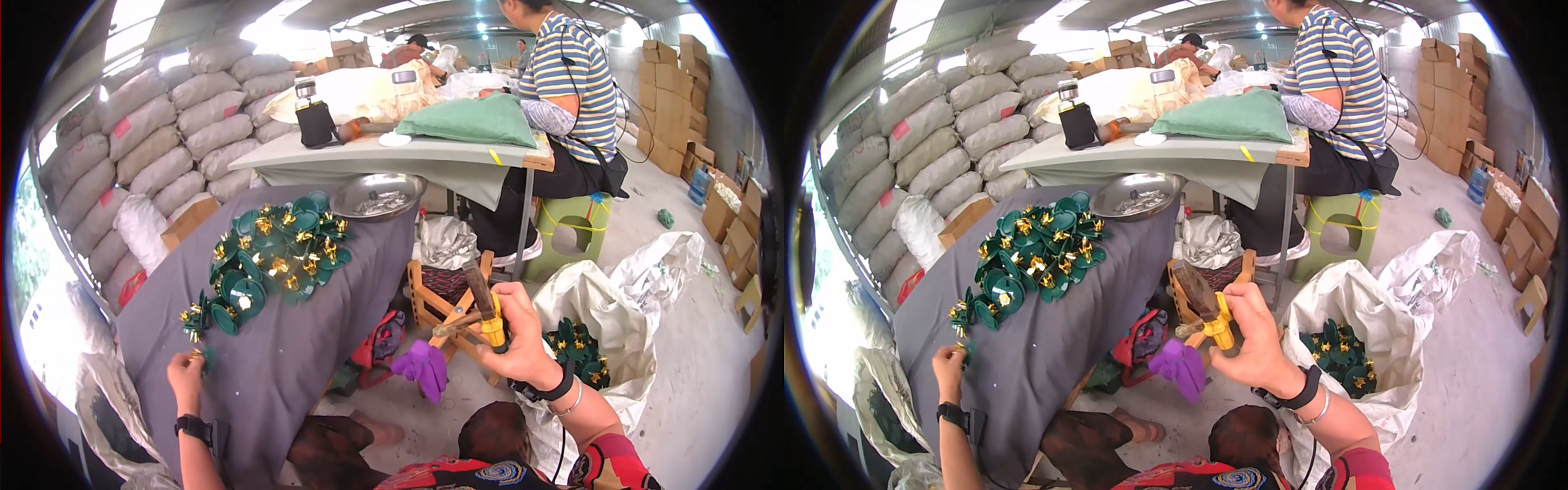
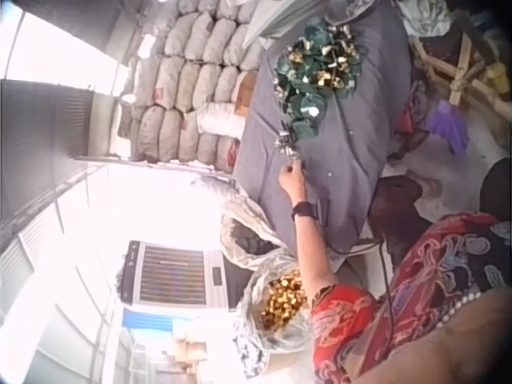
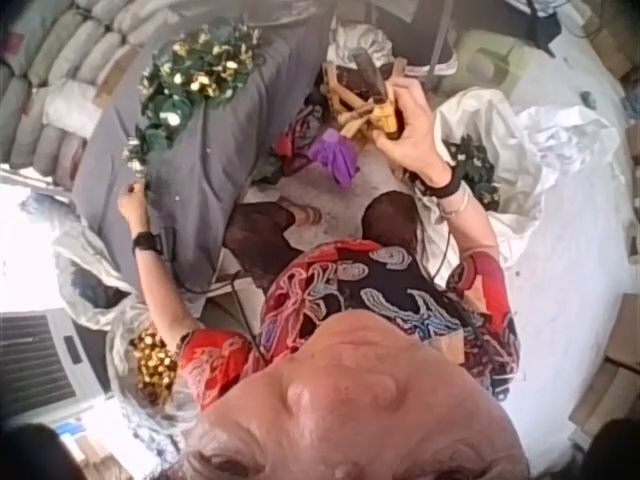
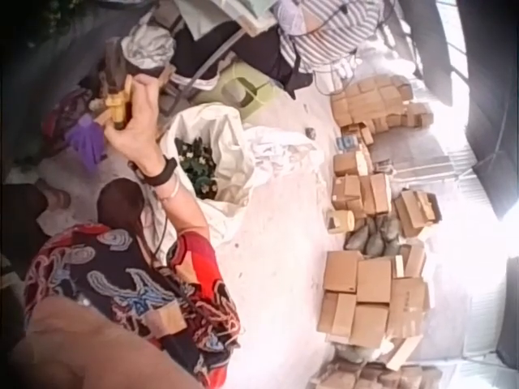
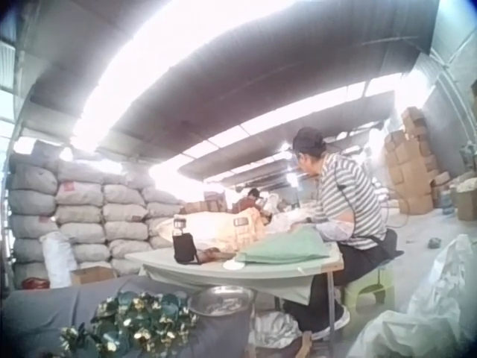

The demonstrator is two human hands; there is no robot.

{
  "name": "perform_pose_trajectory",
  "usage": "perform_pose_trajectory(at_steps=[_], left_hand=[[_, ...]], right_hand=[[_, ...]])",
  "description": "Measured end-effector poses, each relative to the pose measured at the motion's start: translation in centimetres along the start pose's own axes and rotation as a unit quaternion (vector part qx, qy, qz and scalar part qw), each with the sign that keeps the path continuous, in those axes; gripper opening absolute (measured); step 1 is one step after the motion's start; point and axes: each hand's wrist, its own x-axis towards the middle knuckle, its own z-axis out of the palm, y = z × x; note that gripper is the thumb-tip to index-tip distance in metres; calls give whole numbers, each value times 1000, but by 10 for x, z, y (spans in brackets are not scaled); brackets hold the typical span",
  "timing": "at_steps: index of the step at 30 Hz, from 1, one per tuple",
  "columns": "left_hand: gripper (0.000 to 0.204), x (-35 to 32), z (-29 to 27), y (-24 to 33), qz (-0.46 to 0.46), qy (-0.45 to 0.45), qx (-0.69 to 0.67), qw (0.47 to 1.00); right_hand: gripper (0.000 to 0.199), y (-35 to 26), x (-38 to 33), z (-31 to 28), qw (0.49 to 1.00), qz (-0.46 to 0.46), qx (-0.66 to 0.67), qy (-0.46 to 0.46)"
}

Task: Assembling plastic components with gold bells using pliers and manual dexterity.

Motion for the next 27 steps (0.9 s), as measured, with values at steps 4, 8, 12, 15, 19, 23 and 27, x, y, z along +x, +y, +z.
perform_pose_trajectory(at_steps=[4, 8, 12, 15, 19, 23, 27], left_hand=[[11, -18, -7, 56, 66, 56, -134, 987], [25, -98, 69, 176, 87, -95, -312, 941], [30, -159, 197, 177, 116, -223, -355, 900], [31, -189, 278, 151, 208, -201, -277, 916], [38, -211, 330, 132, 212, -233, -222, 923], [40, -218, 343, 124, 200, -247, -229, 920], [39, -217, 349, 126, 188, -255, -240, 918]], right_hand=[[56, 14, 6, -1, 999, -21, -32, -12], [56, 16, 13, 1, 997, 75, 15, 34], [53, 16, 22, 19, 986, 96, 129, 42], [54, 24, 23, 31, 991, 96, 89, -6], [57, 38, 16, 46, 994, 95, 38, -44], [52, 56, 13, 68, 992, 94, 24, -83], [49, 66, 18, 85, 989, 39, -48, -137]])
